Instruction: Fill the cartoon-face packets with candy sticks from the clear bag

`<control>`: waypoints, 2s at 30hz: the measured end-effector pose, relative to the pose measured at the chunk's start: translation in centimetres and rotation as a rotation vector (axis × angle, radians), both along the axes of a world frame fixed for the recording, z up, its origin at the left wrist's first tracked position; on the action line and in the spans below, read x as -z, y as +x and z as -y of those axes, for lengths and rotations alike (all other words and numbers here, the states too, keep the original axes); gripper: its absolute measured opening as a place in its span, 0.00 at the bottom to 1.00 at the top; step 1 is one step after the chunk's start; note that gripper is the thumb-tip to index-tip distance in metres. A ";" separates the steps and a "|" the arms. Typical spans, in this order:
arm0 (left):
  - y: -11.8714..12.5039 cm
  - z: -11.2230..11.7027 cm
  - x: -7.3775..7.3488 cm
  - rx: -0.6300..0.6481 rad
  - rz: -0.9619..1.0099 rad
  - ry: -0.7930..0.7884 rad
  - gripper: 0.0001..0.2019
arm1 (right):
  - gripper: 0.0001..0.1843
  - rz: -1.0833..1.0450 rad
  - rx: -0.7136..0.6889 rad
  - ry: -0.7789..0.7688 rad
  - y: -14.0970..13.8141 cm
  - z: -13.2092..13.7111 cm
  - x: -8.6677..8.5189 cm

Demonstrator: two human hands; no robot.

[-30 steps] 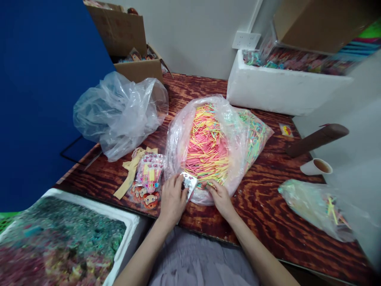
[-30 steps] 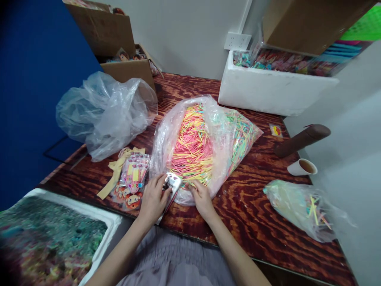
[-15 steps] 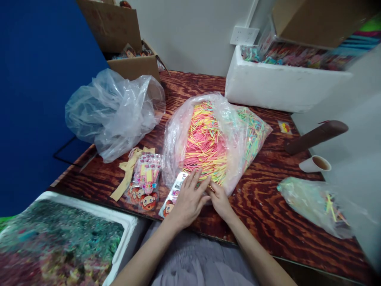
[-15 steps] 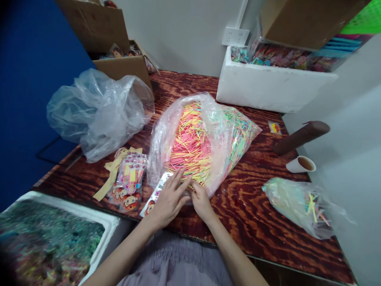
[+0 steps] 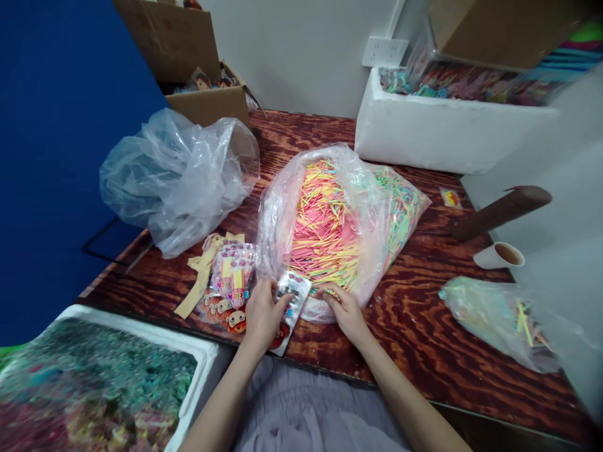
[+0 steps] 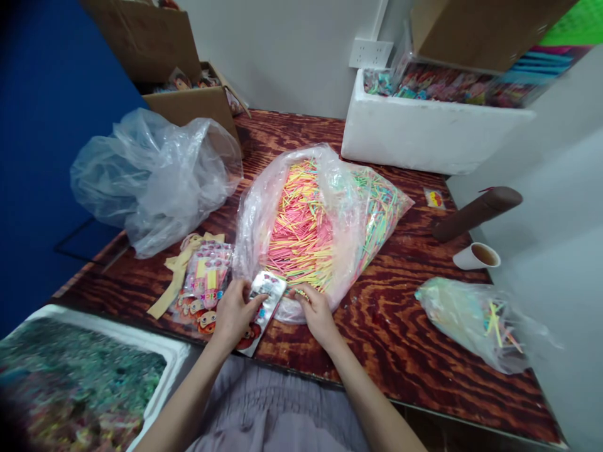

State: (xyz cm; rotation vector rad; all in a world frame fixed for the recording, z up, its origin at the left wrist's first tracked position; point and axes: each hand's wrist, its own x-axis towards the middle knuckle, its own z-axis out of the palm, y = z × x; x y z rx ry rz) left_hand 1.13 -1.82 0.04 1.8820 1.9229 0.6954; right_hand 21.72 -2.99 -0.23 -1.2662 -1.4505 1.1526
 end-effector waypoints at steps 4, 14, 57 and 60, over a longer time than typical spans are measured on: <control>-0.2 -0.3 -0.1 -0.026 0.155 0.068 0.09 | 0.08 -0.017 0.013 -0.014 0.0 0.1 0.2; -1.6 -0.2 -0.6 0.086 0.152 0.180 0.13 | 0.08 -0.044 0.017 -0.007 0.0 0.0 0.2; -1.1 0.4 -3.2 -0.044 0.850 -0.033 0.09 | 0.09 -0.120 0.305 0.030 -0.1 -3.8 -4.4; -0.3 0.7 -3.4 0.036 0.836 -0.019 0.09 | 0.11 -0.612 0.228 -0.106 -1.5 -4.8 -6.6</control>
